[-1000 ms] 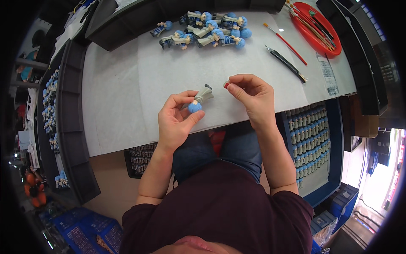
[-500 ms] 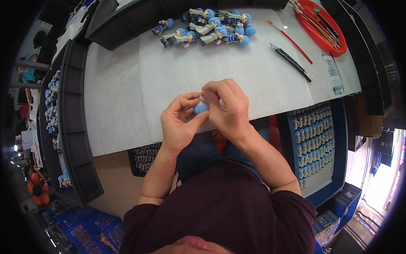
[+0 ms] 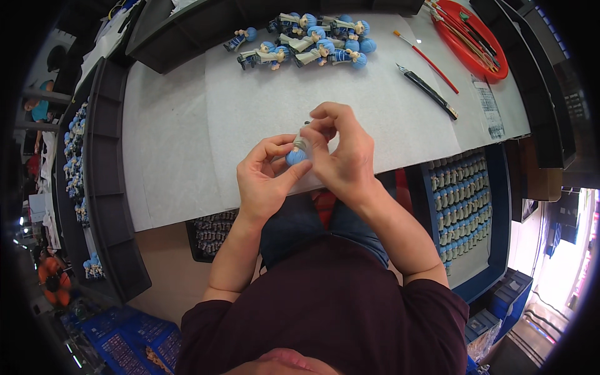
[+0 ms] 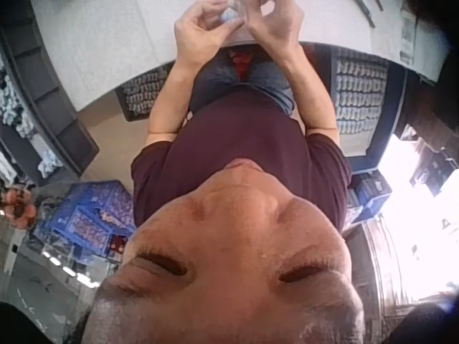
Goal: The person sits at a workbench and assembles small blue and white figurines. They pick up a figurine from a tray, attach a small red component to its head, and place the finished item on the table. This process is repeated for multiple units.
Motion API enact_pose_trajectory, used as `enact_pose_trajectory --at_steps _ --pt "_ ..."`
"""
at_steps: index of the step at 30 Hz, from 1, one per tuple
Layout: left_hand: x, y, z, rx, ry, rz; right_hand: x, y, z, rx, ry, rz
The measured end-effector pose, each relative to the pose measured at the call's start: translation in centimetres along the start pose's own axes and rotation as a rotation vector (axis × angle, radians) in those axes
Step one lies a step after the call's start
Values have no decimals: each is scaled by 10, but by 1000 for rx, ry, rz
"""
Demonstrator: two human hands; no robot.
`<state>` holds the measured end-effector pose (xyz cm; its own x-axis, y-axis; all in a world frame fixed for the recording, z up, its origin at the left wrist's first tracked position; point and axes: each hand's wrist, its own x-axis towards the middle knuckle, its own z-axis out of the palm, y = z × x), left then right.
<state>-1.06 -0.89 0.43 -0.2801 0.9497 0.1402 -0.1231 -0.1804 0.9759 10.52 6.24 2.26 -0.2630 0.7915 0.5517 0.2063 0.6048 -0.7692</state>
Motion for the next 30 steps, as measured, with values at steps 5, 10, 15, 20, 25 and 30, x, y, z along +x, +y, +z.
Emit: enact_pose_trajectory --at_steps 5,10,15,20,25,30 --pt "1 0 -1 -41 6 -6 8 11 -1 -61 50 19" --pt "-1 -2 0 11 7 11 -3 2 3 -67 -41 -92" --pt "1 -1 -1 -18 1 15 7 3 -1 -39 38 -9" --pt "-2 -3 -2 -32 -15 28 12 21 -6 -137 34 -15" --pt "-2 -2 -4 -7 -4 106 27 33 -30 -165 47 215" --pt "-1 -5 -9 -14 -50 152 22 36 -39 -498 1 7"
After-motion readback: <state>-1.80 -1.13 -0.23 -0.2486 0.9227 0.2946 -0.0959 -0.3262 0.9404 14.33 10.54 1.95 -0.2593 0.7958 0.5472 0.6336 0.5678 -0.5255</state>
